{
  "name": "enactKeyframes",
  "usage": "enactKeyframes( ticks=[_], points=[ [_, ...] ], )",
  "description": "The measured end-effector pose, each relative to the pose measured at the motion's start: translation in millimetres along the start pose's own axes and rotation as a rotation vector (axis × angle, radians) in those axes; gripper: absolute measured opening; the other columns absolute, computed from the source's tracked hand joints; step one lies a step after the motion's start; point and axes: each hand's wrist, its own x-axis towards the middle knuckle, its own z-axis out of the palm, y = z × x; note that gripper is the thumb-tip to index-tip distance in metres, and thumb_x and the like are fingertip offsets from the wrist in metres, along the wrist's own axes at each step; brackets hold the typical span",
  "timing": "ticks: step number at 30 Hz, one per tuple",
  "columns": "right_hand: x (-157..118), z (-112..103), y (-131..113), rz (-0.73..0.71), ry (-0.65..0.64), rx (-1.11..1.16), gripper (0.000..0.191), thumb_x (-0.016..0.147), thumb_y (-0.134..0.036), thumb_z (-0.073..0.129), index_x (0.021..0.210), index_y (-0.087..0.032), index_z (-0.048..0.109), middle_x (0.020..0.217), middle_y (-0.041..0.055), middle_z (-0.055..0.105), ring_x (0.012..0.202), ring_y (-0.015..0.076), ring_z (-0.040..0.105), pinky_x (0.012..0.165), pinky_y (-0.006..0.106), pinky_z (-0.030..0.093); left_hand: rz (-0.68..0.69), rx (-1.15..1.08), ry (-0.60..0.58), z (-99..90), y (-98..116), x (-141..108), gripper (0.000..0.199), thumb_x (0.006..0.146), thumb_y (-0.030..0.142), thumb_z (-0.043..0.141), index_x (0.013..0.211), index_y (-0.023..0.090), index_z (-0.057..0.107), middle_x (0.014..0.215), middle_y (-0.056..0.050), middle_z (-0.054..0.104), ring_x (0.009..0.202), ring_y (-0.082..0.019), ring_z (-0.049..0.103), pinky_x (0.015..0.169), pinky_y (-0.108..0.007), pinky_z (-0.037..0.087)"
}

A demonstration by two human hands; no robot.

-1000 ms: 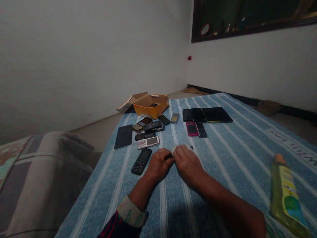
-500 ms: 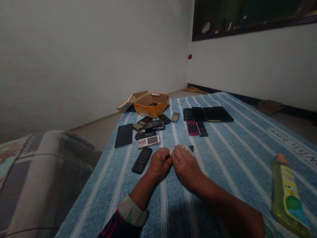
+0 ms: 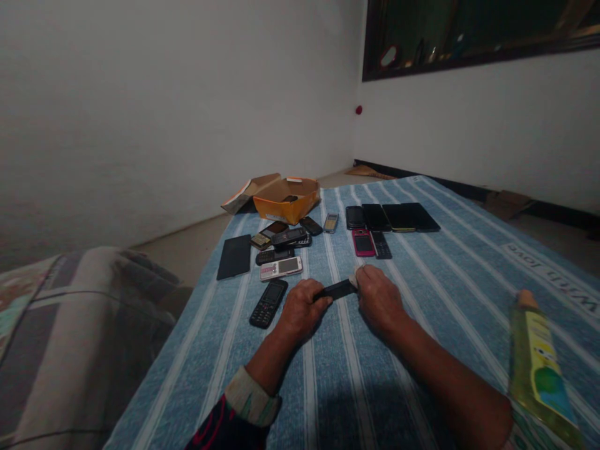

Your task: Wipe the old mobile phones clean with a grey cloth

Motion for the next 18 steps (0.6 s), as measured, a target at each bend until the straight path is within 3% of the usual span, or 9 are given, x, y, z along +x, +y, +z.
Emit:
enactKeyframes(
  ticks=[2,5,8,14,18],
  points=[
    [-2,1,-8,-0.064,0.051,0.012,0.021,0.094,-0.009,0.043,0.095,-0.013,0.064,0.093,0.0119,0.064,0.09,0.0244,0.054,0.078,0.034,0.043,0.0,0.004,0.003,1.0,0,0,0.01,0.079,0.018,0.063,0.069,0.018,0.06,0.069,0.001,0.054,0.073,-0.017,0.054,0.069,-0.029,0.042],
    [-8,8,-24,-0.27,0.154,0.043,0.028,0.095,-0.009,0.04,0.111,-0.011,0.062,0.113,0.0165,0.063,0.111,0.0278,0.05,0.087,0.038,0.043,0.019,-0.012,0.006,2.3,-2,0,0.011,0.079,0.016,0.061,0.068,0.019,0.059,0.071,0.0,0.056,0.074,-0.017,0.055,0.072,-0.03,0.043],
    [-10,12,-28,-0.344,0.146,0.066,0.031,0.094,-0.007,0.04,0.115,-0.01,0.061,0.118,0.0177,0.062,0.118,0.0281,0.047,0.09,0.039,0.043,0.034,-0.033,0.006,2.0,-3,0,0.013,0.079,0.016,0.06,0.066,0.019,0.059,0.07,0.0,0.056,0.074,-0.017,0.055,0.073,-0.03,0.043],
    [3,3,10,-0.036,-0.018,0.076,0.022,0.088,-0.005,0.046,0.092,-0.016,0.065,0.092,0.0101,0.065,0.088,0.0221,0.055,0.077,0.031,0.044,0.013,-0.034,-0.011,-1.7,1,-1,0.011,0.079,0.019,0.063,0.068,0.019,0.061,0.069,0.0,0.055,0.073,-0.017,0.055,0.069,-0.029,0.042],
    [11,3,28,0.152,0.001,0.305,0.027,0.077,-0.001,0.044,0.079,-0.017,0.065,0.082,0.0067,0.063,0.079,0.019,0.056,0.072,0.03,0.045,0.005,-0.04,0.005,-1.7,2,-1,0.013,0.079,0.017,0.062,0.067,0.019,0.06,0.068,0.001,0.054,0.072,-0.017,0.054,0.068,-0.028,0.042]
  ],
)
